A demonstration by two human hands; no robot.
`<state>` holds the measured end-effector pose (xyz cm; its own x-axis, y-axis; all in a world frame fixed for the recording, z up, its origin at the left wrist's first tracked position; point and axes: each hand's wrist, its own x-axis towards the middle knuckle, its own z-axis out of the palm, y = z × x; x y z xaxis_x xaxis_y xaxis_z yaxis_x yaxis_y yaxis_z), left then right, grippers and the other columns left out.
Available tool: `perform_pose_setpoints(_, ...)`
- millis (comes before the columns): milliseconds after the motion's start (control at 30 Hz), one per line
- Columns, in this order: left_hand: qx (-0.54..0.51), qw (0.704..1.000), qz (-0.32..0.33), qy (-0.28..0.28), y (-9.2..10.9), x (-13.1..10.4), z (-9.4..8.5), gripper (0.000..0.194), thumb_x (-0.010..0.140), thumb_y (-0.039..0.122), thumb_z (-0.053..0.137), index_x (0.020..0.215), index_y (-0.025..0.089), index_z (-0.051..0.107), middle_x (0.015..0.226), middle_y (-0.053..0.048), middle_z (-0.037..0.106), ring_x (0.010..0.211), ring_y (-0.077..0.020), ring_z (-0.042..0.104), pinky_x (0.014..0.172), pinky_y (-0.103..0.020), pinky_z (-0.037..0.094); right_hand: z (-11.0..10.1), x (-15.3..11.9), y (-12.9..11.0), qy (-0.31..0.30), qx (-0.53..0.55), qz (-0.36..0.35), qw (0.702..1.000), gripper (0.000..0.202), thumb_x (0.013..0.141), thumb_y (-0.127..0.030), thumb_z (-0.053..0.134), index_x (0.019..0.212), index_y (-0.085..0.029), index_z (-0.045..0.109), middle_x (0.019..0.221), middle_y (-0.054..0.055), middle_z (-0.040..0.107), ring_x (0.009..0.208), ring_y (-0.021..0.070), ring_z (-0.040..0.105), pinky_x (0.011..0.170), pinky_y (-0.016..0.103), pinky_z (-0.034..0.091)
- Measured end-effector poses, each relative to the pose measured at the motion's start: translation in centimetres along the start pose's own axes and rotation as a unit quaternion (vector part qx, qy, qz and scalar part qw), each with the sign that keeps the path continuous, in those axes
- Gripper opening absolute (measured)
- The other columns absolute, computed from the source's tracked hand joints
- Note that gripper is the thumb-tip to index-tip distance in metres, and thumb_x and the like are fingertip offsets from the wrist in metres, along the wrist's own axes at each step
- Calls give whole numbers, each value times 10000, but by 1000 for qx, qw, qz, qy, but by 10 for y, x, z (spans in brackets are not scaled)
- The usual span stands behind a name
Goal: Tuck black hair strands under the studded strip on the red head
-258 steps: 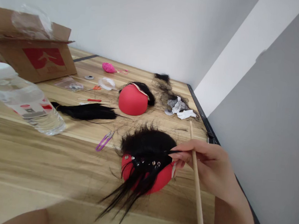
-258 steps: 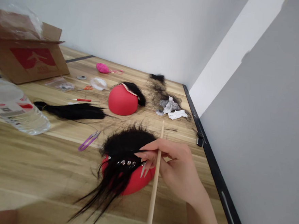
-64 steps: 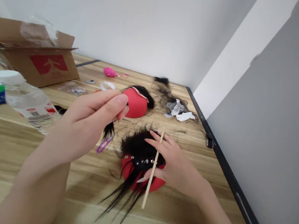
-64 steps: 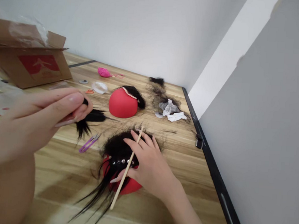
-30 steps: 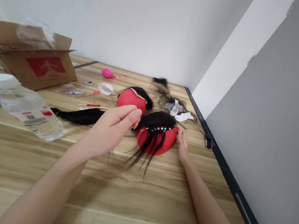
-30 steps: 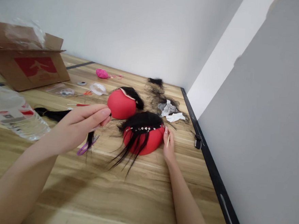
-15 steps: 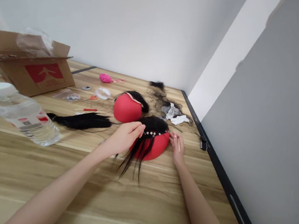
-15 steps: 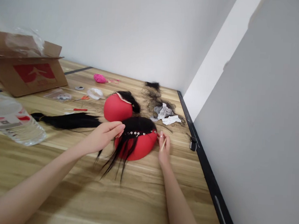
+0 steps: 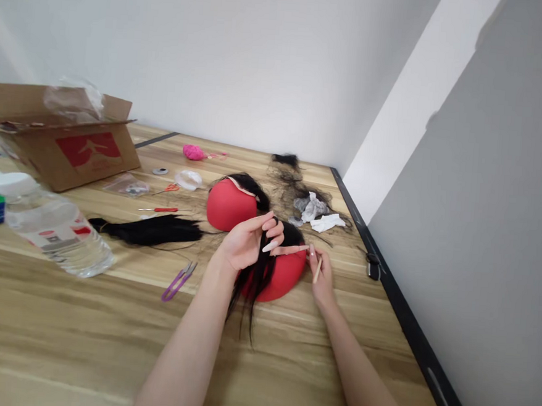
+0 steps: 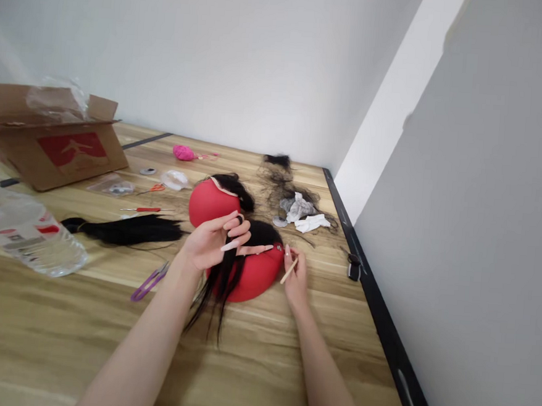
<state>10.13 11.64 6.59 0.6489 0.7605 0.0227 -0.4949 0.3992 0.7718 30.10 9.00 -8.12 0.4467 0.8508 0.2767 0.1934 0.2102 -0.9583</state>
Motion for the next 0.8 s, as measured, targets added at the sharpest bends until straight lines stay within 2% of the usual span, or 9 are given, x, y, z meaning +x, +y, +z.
perform_pose_setpoints(67,-48,999,-17,-15,-1,6,-7,364,945,249,416,600,176,331,587,57,347,446,-64,390,827,-385,546,-1,1,0,0,-4,0,1000,437,819,-577,540,993,-180,598,1017,77,647,955,232,589,888,399,452)
perform_pose_setpoints(133,-74,997,-11,-23,0,11,-17,380,964,222,350,589,174,319,581,61,337,425,-52,351,904,-433,528,-1,1,0,1,-10,-1,1000,434,819,-576,542,989,-181,601,1002,75,651,945,234,594,880,400,457)
perform_pose_setpoints(167,-122,992,-3,-33,1,12,-22,387,970,203,311,585,172,318,583,61,339,424,-49,342,953,-474,501,-1,1,0,2,-13,-2,1000,429,820,-572,544,987,-181,602,993,74,651,940,234,595,878,401,458)
perform_pose_setpoints(300,-216,976,15,-9,5,15,-43,407,976,199,267,574,173,321,562,62,333,434,-53,353,1051,-575,399,1,-1,-4,10,-18,0,1000,385,827,-541,565,971,-186,607,967,64,652,938,235,599,891,410,455)
perform_pose_setpoints(433,-260,965,0,24,6,18,-56,408,958,202,330,553,169,294,528,73,304,435,-46,369,1066,-640,332,4,-4,-11,12,-6,12,1000,352,865,-533,518,929,-195,592,950,64,665,921,234,633,864,405,491)
perform_pose_setpoints(600,-307,951,-19,7,3,25,-67,363,934,207,369,579,174,303,506,80,314,466,-66,422,1011,-764,242,5,-5,-12,46,-15,37,998,380,865,-556,510,902,-188,597,921,78,684,901,247,655,833,414,516)
perform_pose_setpoints(800,-314,948,-40,27,3,29,-70,302,904,211,415,615,175,339,501,88,331,451,-66,435,995,-772,247,7,-7,-1,83,-14,62,994,448,896,-583,419,1005,-180,581,972,105,690,898,253,675,809,429,535)
